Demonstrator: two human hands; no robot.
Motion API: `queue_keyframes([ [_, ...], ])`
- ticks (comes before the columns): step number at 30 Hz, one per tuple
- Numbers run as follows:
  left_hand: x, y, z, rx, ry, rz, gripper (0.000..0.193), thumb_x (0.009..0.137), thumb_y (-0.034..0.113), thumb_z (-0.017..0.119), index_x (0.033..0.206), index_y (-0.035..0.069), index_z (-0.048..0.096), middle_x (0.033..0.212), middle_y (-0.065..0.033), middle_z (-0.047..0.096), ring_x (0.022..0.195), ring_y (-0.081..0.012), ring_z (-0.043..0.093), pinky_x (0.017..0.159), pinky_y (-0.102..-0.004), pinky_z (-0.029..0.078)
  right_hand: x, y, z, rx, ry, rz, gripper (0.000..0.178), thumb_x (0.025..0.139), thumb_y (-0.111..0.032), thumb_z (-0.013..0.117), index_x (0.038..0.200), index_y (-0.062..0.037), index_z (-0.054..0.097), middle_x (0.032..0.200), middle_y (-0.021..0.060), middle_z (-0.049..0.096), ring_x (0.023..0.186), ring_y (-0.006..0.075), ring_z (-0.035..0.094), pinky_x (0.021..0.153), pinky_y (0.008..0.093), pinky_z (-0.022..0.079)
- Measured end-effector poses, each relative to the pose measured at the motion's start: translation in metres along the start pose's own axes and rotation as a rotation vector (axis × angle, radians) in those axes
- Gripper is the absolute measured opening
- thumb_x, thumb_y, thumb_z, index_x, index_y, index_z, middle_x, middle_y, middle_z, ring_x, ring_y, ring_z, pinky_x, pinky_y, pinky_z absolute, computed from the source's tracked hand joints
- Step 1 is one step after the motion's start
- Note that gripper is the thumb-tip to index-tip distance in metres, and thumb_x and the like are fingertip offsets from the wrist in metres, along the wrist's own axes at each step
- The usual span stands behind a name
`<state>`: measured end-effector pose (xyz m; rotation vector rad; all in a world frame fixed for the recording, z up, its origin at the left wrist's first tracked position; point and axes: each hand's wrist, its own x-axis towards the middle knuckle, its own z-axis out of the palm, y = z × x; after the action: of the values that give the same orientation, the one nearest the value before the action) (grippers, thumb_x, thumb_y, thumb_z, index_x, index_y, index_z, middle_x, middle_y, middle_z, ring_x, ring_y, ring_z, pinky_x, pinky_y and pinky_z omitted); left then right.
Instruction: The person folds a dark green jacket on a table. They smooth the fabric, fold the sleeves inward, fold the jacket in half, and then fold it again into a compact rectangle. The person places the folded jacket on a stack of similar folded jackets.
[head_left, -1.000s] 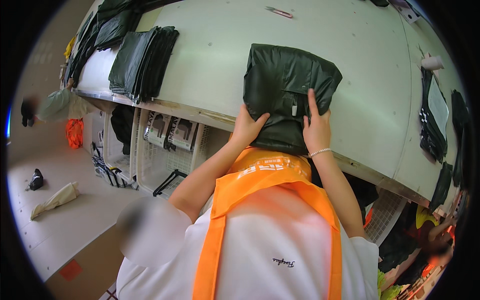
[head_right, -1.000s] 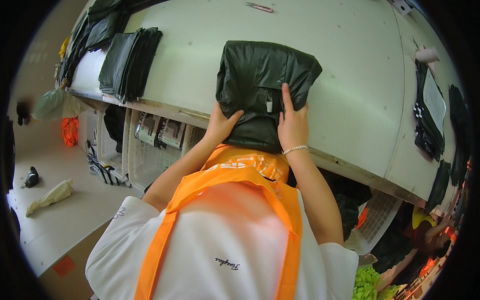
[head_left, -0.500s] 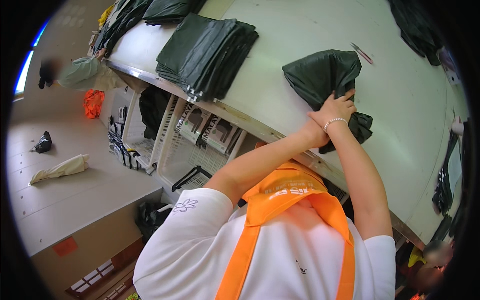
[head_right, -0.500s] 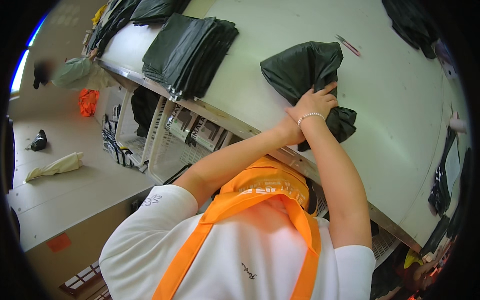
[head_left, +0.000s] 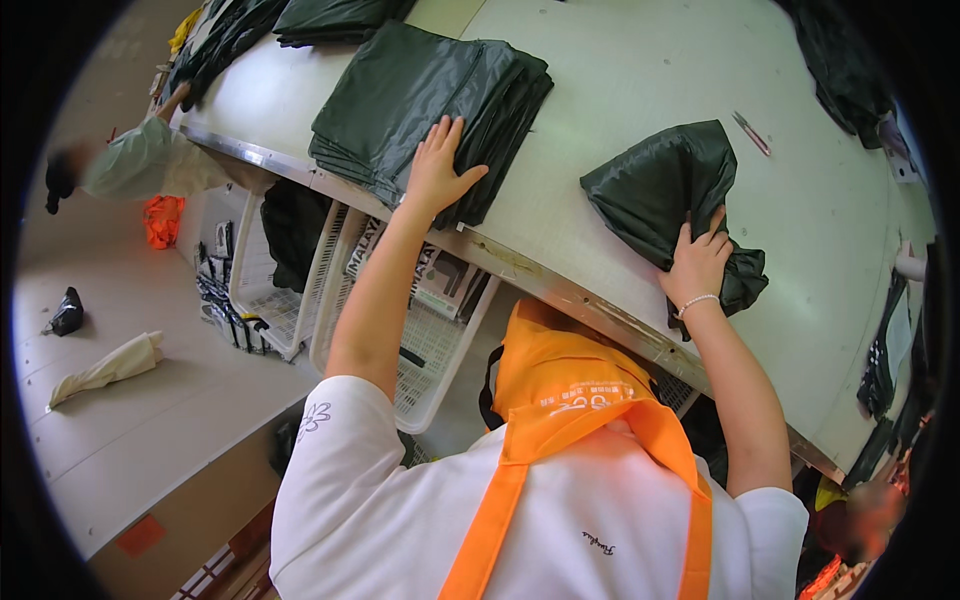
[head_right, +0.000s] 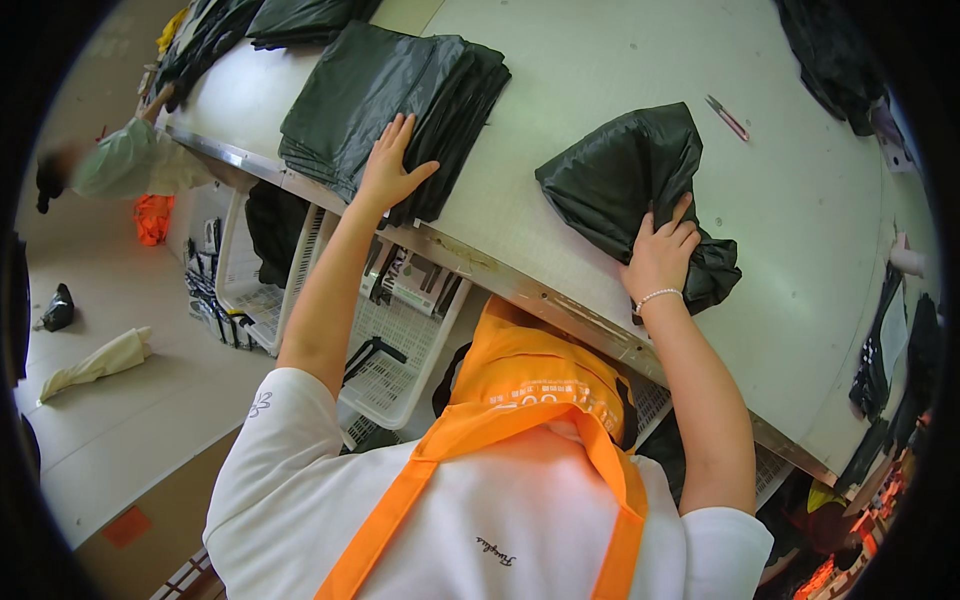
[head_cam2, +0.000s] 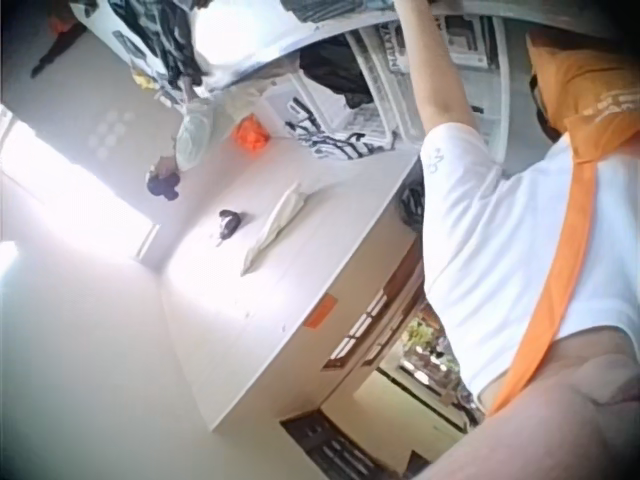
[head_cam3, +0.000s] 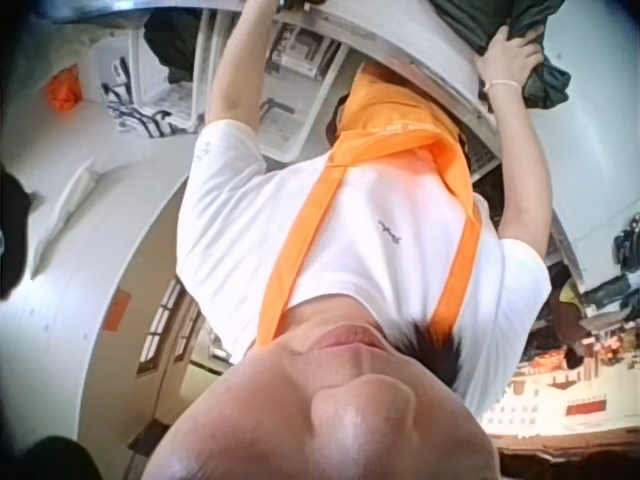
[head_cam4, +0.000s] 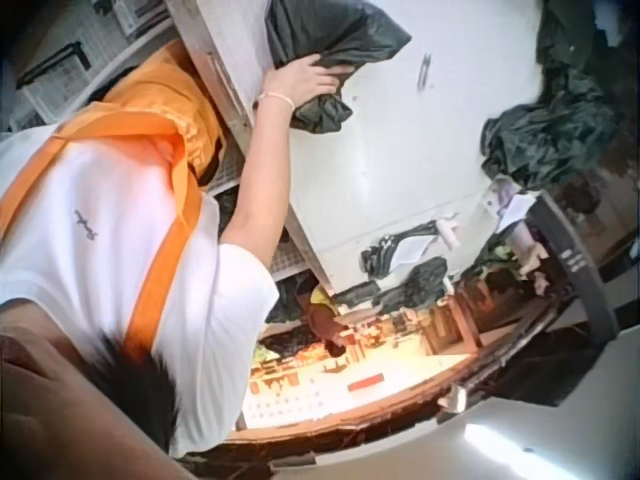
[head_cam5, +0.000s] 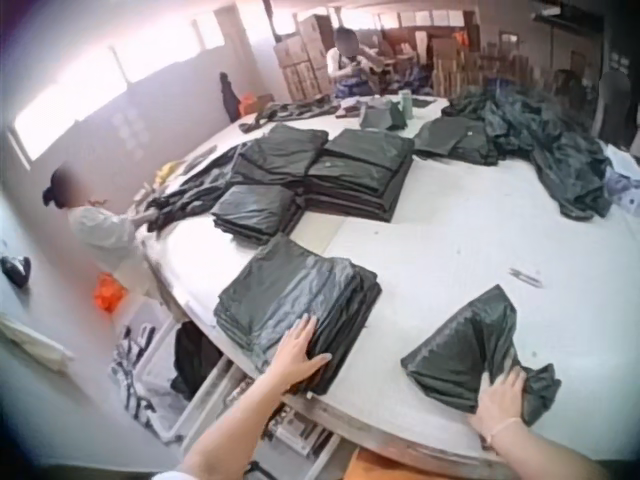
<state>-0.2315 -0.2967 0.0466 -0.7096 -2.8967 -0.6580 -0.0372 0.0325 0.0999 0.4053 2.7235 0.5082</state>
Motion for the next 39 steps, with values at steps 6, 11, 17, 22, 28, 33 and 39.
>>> queue_keyframes([
  [6, -0.006, 0.099, 0.003, 0.018, 0.169, 0.17, 0.034, 0.083, 0.011, 0.057, 0.117, 0.006, 0.06, 0.118, -0.0197, 0.059, 0.109, -0.0341, 0.055, 0.093, -0.0415, 0.043, 0.009, 0.065, 0.0, 0.401, 0.016, -0.096, 0.073, 0.068, -0.042, 0.072, 0.132, -0.0122, 0.05, 0.132, 0.0281, 0.04, 0.105, 0.0405, 0.05, 0.093, 0.0414, 0.041],
  [11, -0.059, 0.219, 0.064, -0.026, 0.023, 0.228, 0.037, 0.083, 0.019, 0.059, 0.119, 0.013, 0.059, 0.121, -0.0105, 0.058, 0.123, -0.031, 0.044, 0.104, -0.0549, 0.026, -0.051, 0.137, -0.003, 1.185, 0.131, 0.156, 0.059, 0.073, -0.036, 0.075, 0.115, 0.0019, 0.057, 0.113, 0.0209, 0.059, 0.106, 0.0316, 0.057, 0.09, 0.0345, 0.044],
  [17, -0.086, 0.289, 0.131, -0.434, -0.152, 0.304, 0.045, 0.077, 0.026, 0.068, 0.118, 0.009, 0.057, 0.124, -0.0108, 0.051, 0.114, -0.0326, 0.048, 0.095, -0.0452, 0.038, -0.138, 0.199, 0.024, 1.181, 0.155, 0.399, 0.055, 0.077, -0.038, 0.073, 0.107, 0.006, 0.058, 0.102, 0.0214, 0.065, 0.097, 0.0312, 0.063, 0.085, 0.0361, 0.047],
  [22, -0.044, 0.272, 0.153, -0.39, -0.17, 0.464, 0.032, 0.073, 0.024, 0.072, 0.101, 0.013, 0.064, 0.102, -0.0058, 0.053, 0.094, -0.0261, 0.052, 0.077, -0.038, 0.044, -0.187, 0.195, 0.038, 1.115, 0.085, 0.418, 0.052, 0.077, -0.037, 0.073, 0.108, 0.0038, 0.059, 0.104, 0.0198, 0.064, 0.098, 0.0313, 0.061, 0.084, 0.0359, 0.046],
  [28, -0.035, 0.265, 0.172, -0.444, -0.085, 0.443, 0.012, 0.078, 0.022, 0.068, 0.085, 0.013, 0.07, 0.079, -0.0048, 0.058, 0.077, -0.0248, 0.058, 0.066, -0.0364, 0.047, -0.209, 0.173, 0.041, 0.929, 0.014, 0.257, 0.059, 0.076, -0.046, 0.07, 0.117, -0.0052, 0.061, 0.109, 0.0204, 0.057, 0.101, 0.0381, 0.057, 0.086, 0.0399, 0.046],
  [33, 0.003, 0.281, 0.108, -0.701, -0.239, 0.343, 0.012, 0.079, 0.018, 0.066, 0.085, 0.008, 0.071, 0.08, -0.01, 0.062, 0.074, -0.0298, 0.061, 0.065, -0.0374, 0.048, -0.19, 0.143, 0.004, 0.704, -0.186, -0.143, 0.065, 0.072, -0.054, 0.07, 0.119, -0.0108, 0.061, 0.092, 0.0208, 0.054, 0.09, 0.0358, 0.058, 0.08, 0.0404, 0.048],
  [39, 0.013, 0.261, 0.045, -0.723, -0.713, 0.489, 0.017, 0.078, 0.016, 0.067, 0.087, 0.003, 0.07, 0.083, -0.0121, 0.069, 0.073, -0.0233, 0.065, 0.068, -0.0328, 0.05, -0.125, 0.1, 0.018, 0.728, -0.169, -0.352, 0.064, 0.074, -0.055, 0.067, 0.121, -0.0119, 0.06, 0.106, 0.0201, 0.053, 0.101, 0.037, 0.056, 0.088, 0.0409, 0.046],
])
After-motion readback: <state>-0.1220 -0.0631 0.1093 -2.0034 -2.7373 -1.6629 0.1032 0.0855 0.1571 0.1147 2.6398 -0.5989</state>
